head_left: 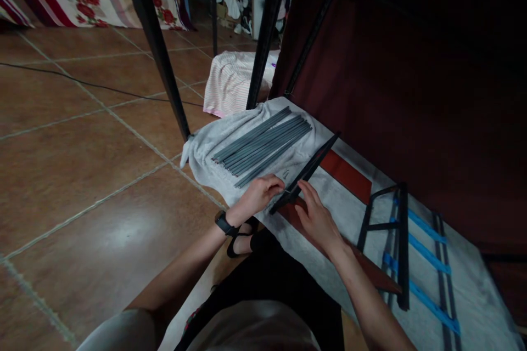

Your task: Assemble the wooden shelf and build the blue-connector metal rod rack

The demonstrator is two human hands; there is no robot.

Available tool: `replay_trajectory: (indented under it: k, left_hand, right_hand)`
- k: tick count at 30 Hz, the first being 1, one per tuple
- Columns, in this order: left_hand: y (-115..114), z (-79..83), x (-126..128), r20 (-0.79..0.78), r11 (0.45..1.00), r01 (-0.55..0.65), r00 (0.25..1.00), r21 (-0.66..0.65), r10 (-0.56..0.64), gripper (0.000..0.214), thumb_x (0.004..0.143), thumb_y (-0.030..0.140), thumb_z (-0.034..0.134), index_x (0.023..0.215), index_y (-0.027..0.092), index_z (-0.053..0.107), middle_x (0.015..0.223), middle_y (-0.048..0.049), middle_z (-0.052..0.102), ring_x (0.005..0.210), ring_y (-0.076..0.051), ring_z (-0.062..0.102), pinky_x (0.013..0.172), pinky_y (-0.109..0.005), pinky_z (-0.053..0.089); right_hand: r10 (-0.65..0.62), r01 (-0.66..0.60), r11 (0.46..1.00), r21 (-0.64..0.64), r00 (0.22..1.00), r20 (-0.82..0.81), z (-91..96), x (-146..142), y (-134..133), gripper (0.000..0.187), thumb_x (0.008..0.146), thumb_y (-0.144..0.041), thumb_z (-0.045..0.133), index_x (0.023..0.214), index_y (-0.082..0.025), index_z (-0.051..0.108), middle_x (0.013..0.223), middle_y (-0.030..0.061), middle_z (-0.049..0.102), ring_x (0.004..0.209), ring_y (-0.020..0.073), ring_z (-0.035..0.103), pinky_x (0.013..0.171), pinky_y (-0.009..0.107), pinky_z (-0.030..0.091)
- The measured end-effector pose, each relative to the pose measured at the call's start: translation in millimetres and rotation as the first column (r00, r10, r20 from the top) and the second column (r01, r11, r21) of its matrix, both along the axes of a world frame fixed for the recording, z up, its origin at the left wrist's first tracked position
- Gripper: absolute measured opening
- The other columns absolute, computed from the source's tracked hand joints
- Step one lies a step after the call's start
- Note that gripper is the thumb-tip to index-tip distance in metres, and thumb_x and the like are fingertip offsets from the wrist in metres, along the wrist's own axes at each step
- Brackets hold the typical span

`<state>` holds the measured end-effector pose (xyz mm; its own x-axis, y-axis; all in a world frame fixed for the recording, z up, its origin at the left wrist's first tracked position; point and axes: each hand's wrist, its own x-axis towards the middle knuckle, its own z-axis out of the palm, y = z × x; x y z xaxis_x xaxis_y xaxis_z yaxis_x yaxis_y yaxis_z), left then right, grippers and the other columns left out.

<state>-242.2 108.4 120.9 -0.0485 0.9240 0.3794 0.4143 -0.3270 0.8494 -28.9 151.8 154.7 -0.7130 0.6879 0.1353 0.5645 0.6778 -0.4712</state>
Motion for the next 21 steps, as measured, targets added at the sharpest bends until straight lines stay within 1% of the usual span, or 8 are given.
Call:
replay_trajectory:
  k: [2,3,4,5,8,11,16,21]
  left_hand:
    - [0,-1.1,0,0.015,1.000,0.015,1.000,0.004,-0.015,0.016,0.092,0.017,0.053,0.087,0.016,0.068,0.085,-0.0041,0.067,0.079,-0.014,0.062,0.072,-0.024,0.046]
    - [0,-1.8,0,0.020,1.000,0.019,1.000,0.006,-0.019,0.016,0.092,0.017,0.053,0.087,0.016,0.068,0.085,-0.0042,0.067,0.079,-0.014,0.062,0.072,-0.024,0.046]
    - [1,-2.4,0,0.025,1.000,0.015,1.000,0.009,-0.016,0.016,0.092,0.016,0.053,0.086,0.016,0.068,0.085,-0.0042,0.067,0.079,-0.014,0.062,0.072,-0.024,0.046]
    - [1,-3.0,0,0.028,1.000,0.007,1.000,0.012,-0.007,0.016,0.092,0.017,0.053,0.086,0.017,0.068,0.085,-0.0043,0.067,0.079,-0.014,0.062,0.072,-0.024,0.046]
    - [2,-4.1,1,0.025,1.000,-0.007,1.000,0.025,0.007,0.017,0.093,0.018,0.052,0.087,0.017,0.068,0.087,-0.0053,0.067,0.081,-0.015,0.063,0.072,-0.024,0.046]
    - [4,-4.5,1,0.007,0.999,0.036,0.999,0.039,-0.036,0.019,0.095,0.020,0.051,0.090,0.017,0.068,0.088,-0.0057,0.067,0.081,-0.015,0.062,0.073,-0.024,0.046]
    - [7,-2.9,-3,0.005,0.996,0.073,0.997,0.051,-0.074,0.019,0.095,0.020,0.050,0.089,0.017,0.068,0.088,-0.0053,0.067,0.080,-0.014,0.062,0.074,-0.024,0.046]
    - [16,2.0,-9,-0.025,0.980,0.186,0.982,0.065,-0.185,0.023,0.096,0.022,0.049,0.088,0.017,0.070,0.089,-0.0065,0.068,0.082,-0.015,0.062,0.077,-0.025,0.047]
  right_hand:
    - [-0.107,0.108,0.994,0.004,0.992,-0.063,-3.3,1,0,0.054,0.092,-0.025,0.047,0.145,-0.022,0.034,0.143,0.0141,0.043,0.123,0.0238,0.056,0.098,0.044,0.054]
    - [-0.149,0.150,0.989,-0.002,0.986,-0.078,-4.4,1,0,0.051,0.092,-0.028,0.049,0.141,-0.021,0.037,0.137,0.0148,0.047,0.112,0.0234,0.062,0.092,0.044,0.057]
    - [-0.168,0.168,0.986,-0.007,0.983,-0.072,-5.2,2,0,0.047,0.092,-0.031,0.051,0.136,-0.021,0.040,0.131,0.0142,0.050,0.103,0.0227,0.064,0.087,0.043,0.058]
    - [-0.161,0.161,0.987,-0.008,0.986,-0.048,-5.4,2,0,0.043,0.092,-0.032,0.051,0.133,-0.021,0.042,0.126,0.0129,0.053,0.100,0.0225,0.065,0.086,0.043,0.058]
    - [-0.088,0.087,0.996,0.012,0.994,0.066,-4.1,2,0,0.035,0.093,-0.029,0.047,0.127,-0.024,0.046,0.123,0.0096,0.056,0.112,0.0245,0.061,0.093,0.045,0.055]
    - [-0.085,0.081,0.996,0.036,0.987,0.133,-1.2,0,-3,0.035,0.095,-0.027,0.043,0.130,-0.025,0.045,0.127,0.0087,0.056,0.116,0.0248,0.060,0.093,0.044,0.055]
    - [-0.076,0.073,0.997,0.027,0.987,0.144,1.9,-1,-6,0.036,0.096,-0.027,0.041,0.132,-0.025,0.044,0.131,0.0084,0.055,0.119,0.0238,0.059,0.095,0.044,0.054]
    - [-0.079,0.077,0.997,0.018,0.989,0.122,-0.7,0,-3,0.036,0.095,-0.027,0.043,0.130,-0.024,0.045,0.131,0.0088,0.056,0.121,0.0246,0.058,0.098,0.045,0.053]
